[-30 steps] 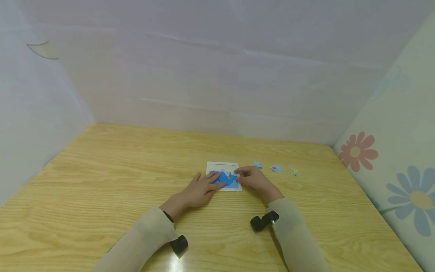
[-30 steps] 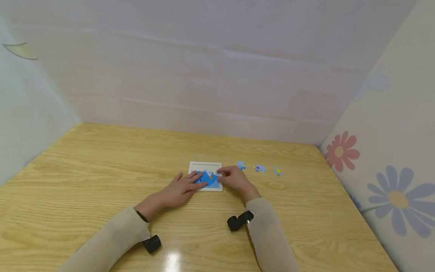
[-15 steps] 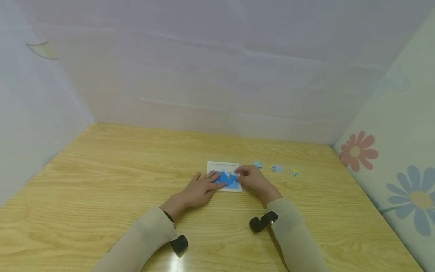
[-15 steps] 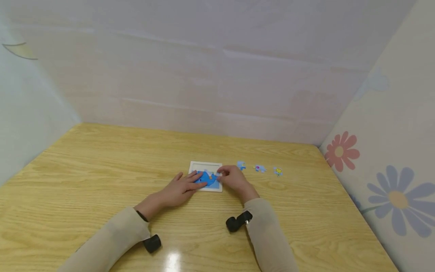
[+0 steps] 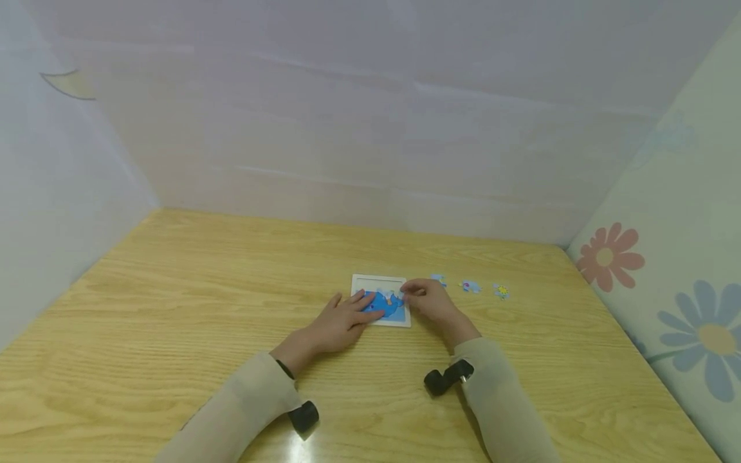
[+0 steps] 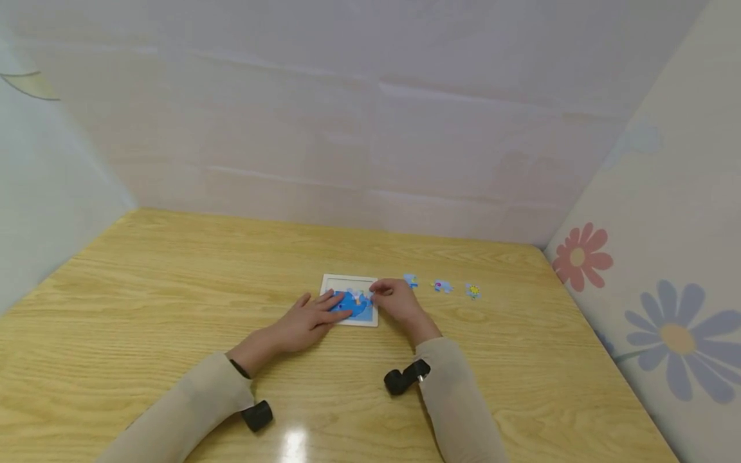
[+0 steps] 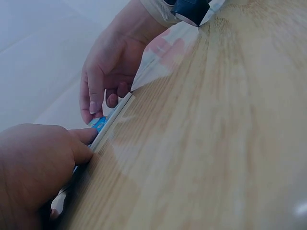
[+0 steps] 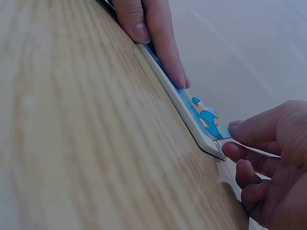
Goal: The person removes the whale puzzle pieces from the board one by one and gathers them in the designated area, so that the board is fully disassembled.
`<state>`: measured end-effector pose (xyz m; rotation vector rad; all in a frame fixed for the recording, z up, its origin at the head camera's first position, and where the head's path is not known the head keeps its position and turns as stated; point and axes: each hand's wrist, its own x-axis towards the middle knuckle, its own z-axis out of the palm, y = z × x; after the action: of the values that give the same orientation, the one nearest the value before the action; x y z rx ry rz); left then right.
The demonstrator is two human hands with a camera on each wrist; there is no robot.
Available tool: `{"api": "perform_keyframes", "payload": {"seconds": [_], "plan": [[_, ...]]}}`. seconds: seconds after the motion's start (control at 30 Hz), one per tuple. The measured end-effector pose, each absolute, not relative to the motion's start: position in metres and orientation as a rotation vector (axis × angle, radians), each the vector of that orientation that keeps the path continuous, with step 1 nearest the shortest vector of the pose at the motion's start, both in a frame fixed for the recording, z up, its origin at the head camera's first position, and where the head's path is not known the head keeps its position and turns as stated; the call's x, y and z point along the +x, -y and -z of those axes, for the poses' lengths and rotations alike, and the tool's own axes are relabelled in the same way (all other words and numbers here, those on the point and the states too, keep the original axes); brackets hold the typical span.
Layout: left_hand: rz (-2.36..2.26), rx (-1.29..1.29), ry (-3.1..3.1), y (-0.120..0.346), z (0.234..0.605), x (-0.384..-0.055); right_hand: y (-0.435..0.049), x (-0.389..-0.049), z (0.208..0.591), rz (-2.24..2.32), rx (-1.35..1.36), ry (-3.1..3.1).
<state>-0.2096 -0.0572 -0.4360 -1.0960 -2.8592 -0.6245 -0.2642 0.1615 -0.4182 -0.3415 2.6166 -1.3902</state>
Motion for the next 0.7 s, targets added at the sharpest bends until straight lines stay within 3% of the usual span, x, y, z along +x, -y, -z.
{"api": "perform_keyframes", "payload": {"seconds": [0.7], "plan": [[0.639, -1.15, 2.817, 0.0559, 0.4355, -0.2082, -0.1592, -0.2603, 0.4215, 1.47, -0.357, -2.655]]}}
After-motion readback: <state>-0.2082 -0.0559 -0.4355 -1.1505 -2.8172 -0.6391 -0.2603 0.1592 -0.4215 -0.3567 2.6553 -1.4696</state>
